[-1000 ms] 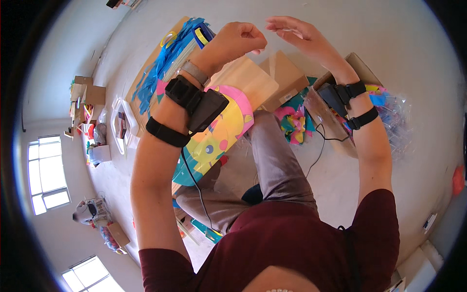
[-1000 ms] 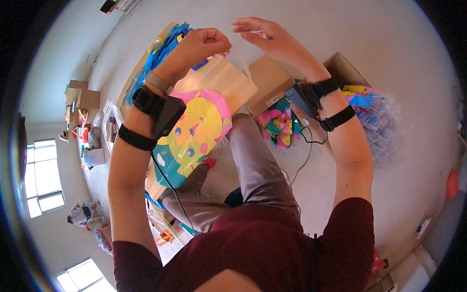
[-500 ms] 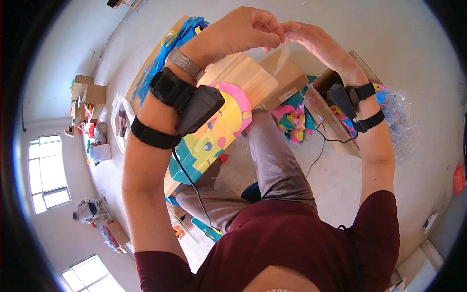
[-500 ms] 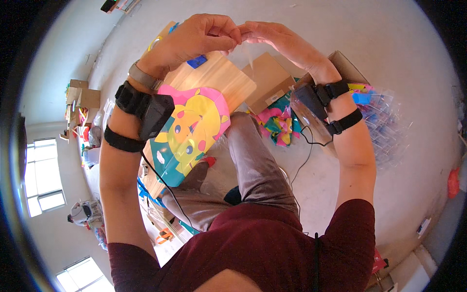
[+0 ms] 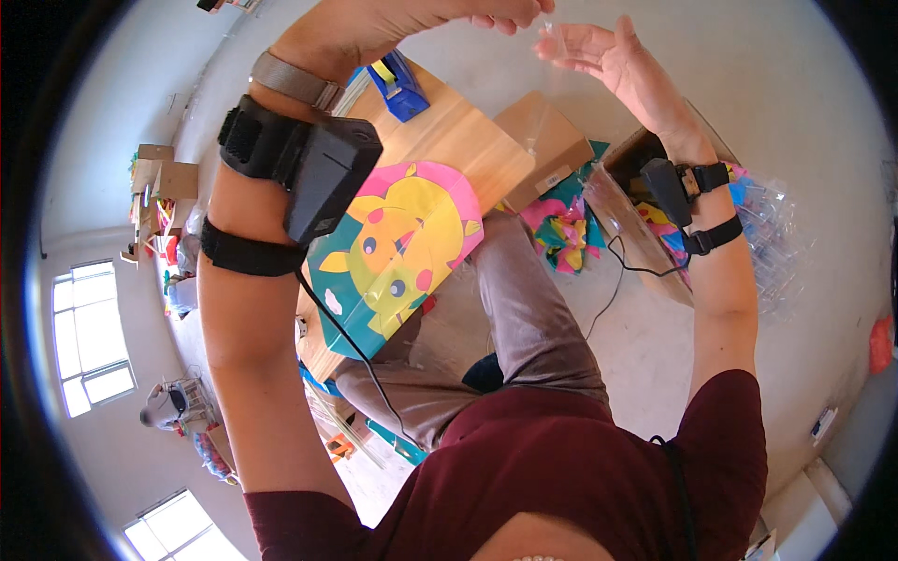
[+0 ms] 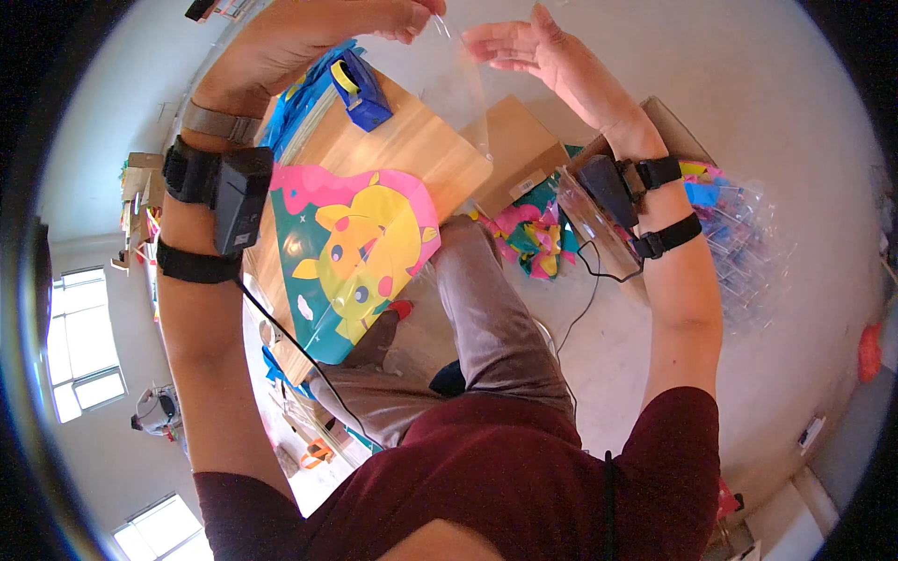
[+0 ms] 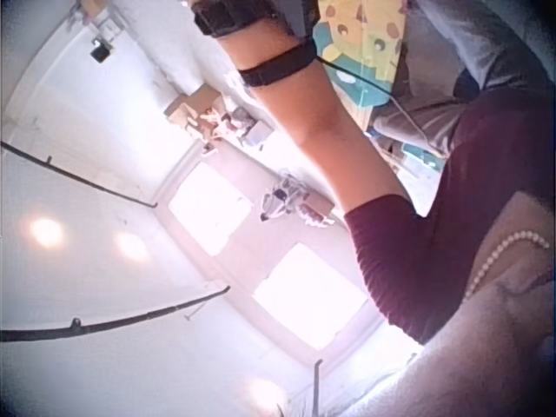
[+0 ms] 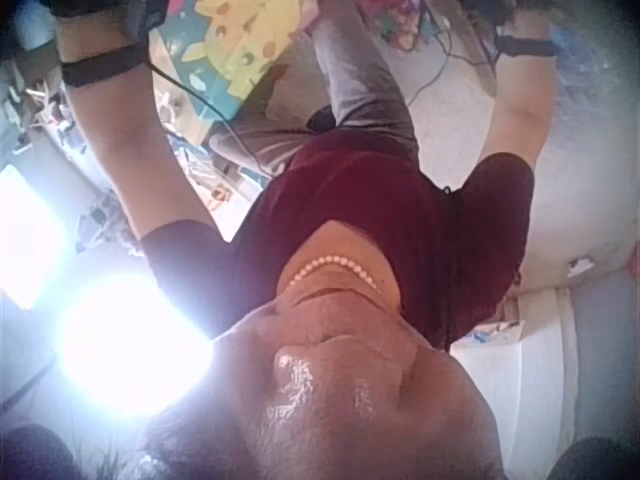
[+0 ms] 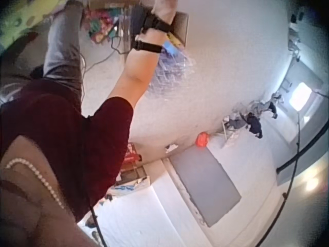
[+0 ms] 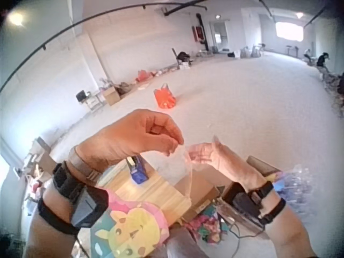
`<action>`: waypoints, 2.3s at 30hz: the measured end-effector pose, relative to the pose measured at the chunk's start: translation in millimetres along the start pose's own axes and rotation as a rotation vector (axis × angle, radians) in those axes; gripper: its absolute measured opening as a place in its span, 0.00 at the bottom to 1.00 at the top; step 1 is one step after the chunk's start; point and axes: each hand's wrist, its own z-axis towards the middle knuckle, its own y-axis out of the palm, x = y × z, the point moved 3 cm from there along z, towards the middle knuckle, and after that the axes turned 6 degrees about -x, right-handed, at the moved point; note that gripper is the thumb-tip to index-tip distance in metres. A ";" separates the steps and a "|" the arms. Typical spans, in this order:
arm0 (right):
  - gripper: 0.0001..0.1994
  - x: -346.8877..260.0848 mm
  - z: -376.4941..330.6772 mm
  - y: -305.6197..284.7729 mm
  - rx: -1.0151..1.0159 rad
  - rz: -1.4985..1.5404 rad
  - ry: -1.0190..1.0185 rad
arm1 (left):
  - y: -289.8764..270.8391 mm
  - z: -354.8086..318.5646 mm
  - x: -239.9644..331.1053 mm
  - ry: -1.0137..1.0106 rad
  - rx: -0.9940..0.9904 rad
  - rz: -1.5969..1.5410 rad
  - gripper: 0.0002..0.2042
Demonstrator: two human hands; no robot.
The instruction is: Assembling a Pikachu-themed kite by attaching rods and securing them with tape and string.
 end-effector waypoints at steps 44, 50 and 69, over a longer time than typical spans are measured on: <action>0.42 70.1 -45.0 342.9 0.267 1.543 0.519 | 166.1 -462.7 45.0 -0.044 1.142 -0.504 0.10; 0.32 48.8 -59.6 345.7 0.045 1.180 0.669 | 211.1 -542.0 21.1 0.006 1.344 -0.659 0.07; 0.17 30.7 -53.0 395.2 -0.094 0.556 0.590 | 281.7 -615.8 -7.8 0.136 1.574 -0.845 0.09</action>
